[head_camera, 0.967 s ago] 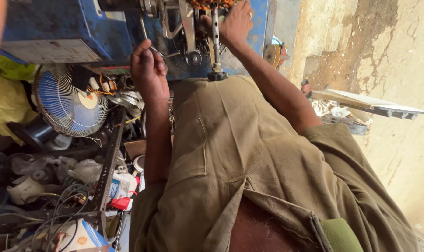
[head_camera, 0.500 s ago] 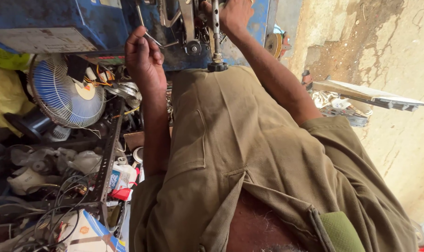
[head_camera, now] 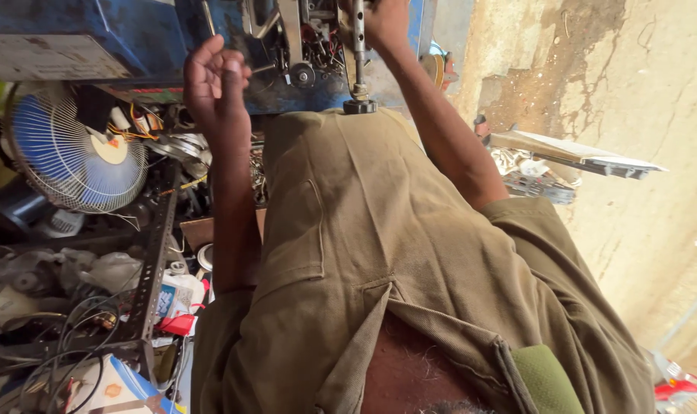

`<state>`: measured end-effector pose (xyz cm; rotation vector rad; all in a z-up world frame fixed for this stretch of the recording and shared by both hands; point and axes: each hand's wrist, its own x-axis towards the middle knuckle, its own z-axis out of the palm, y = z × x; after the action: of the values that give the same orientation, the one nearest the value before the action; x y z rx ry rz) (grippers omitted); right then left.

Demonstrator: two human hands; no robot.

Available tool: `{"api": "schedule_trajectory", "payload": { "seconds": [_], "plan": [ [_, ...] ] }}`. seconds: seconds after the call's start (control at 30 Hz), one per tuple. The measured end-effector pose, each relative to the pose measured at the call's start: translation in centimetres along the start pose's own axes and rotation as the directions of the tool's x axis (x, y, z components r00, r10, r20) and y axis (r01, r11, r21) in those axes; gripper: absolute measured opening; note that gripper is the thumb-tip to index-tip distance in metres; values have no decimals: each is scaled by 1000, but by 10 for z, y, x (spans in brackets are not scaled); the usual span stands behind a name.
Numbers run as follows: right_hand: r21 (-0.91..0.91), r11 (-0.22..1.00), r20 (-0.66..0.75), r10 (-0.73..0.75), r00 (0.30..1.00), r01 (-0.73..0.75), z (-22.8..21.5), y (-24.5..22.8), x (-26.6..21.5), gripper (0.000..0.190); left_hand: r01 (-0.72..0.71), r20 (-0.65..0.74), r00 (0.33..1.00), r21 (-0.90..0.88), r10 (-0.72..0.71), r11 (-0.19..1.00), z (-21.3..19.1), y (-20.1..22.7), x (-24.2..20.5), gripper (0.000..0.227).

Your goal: The recorder is using a winding machine to repair or wind a small electric fan motor.

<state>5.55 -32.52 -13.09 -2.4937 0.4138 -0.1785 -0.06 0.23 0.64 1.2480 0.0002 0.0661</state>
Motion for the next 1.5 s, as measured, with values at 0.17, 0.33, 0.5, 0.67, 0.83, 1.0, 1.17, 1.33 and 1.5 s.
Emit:
{"api": "schedule_trajectory", "payload": {
  "seconds": [0.17,0.33,0.5,0.67,0.83,1.0,1.17,1.33,1.5],
  "plan": [
    [196,972,-75,149,986,-132,-34,3,-14,36,-240,146,971,597,191,765,16,53,-4,39],
    [783,562,111,295,949,-267,-45,35,-16,17,-399,230,912,694,340,599,25,69,4,37],
    [819,541,92,200,975,-188,-94,-10,-20,28,-415,272,909,664,316,622,43,64,16,30],
    [919,226,290,170,942,-324,-118,-38,-13,45,-527,421,849,629,319,572,74,72,29,27],
    [266,945,212,-250,945,190,-76,48,-93,50,-588,528,796,555,297,588,75,76,30,28],
    [131,877,165,-479,862,462,-79,36,-138,29,-464,471,861,566,194,681,68,68,29,23],
    [-40,850,51,-523,851,525,-77,21,-134,22,-555,507,815,543,281,630,68,70,29,25],
    [-20,959,18,-283,959,283,-56,32,-134,17,-508,456,849,558,269,656,53,70,17,24],
    [147,929,-25,-340,940,340,-93,5,-144,37,-448,386,888,605,250,658,38,75,3,22]
  ]
}}
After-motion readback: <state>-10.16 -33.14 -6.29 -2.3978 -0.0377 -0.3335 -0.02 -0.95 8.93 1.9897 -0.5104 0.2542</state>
